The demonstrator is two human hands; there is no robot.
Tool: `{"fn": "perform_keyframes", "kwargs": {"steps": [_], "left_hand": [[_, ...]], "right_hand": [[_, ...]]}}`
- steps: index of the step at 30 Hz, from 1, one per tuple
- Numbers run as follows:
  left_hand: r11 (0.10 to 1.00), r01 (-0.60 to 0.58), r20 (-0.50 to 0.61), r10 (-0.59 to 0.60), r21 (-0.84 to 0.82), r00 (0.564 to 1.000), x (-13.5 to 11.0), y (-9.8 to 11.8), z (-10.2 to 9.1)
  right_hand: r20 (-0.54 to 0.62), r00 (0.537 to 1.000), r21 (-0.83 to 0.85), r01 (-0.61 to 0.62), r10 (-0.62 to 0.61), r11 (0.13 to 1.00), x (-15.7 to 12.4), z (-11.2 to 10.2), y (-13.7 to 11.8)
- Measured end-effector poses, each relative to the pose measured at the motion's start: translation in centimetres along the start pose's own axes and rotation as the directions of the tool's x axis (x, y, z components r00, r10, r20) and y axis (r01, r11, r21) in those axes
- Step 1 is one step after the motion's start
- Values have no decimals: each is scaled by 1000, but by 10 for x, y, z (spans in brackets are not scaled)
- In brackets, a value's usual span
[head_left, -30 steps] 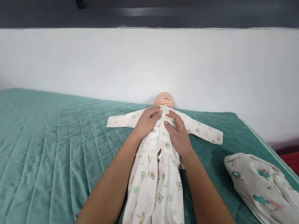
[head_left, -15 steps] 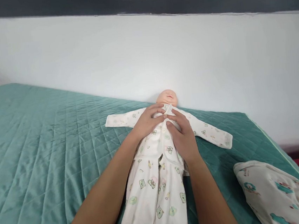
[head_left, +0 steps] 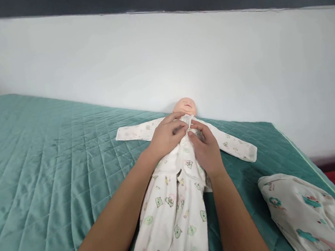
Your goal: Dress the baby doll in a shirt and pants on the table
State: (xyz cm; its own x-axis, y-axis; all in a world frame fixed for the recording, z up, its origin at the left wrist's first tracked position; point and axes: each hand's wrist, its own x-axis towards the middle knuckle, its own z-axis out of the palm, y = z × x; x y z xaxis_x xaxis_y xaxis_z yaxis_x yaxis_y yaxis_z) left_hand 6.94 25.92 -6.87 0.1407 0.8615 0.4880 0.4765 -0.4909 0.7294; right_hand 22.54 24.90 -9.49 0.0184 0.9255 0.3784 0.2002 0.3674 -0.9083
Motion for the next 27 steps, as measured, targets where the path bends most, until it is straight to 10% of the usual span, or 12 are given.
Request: {"fn": "perform_keyframes", "kwargs": {"steps": [10, 27], "left_hand": [[997, 52, -115, -58, -48, 992, -29, -2, -2], [991, 27, 77, -17, -133, 997, -44, -11, -17]], "right_hand": [[54, 997, -85, 64, -59, 994, -10, -3, -6], [15, 992, -134, 129, -128, 983, -43, -3, -11]]}}
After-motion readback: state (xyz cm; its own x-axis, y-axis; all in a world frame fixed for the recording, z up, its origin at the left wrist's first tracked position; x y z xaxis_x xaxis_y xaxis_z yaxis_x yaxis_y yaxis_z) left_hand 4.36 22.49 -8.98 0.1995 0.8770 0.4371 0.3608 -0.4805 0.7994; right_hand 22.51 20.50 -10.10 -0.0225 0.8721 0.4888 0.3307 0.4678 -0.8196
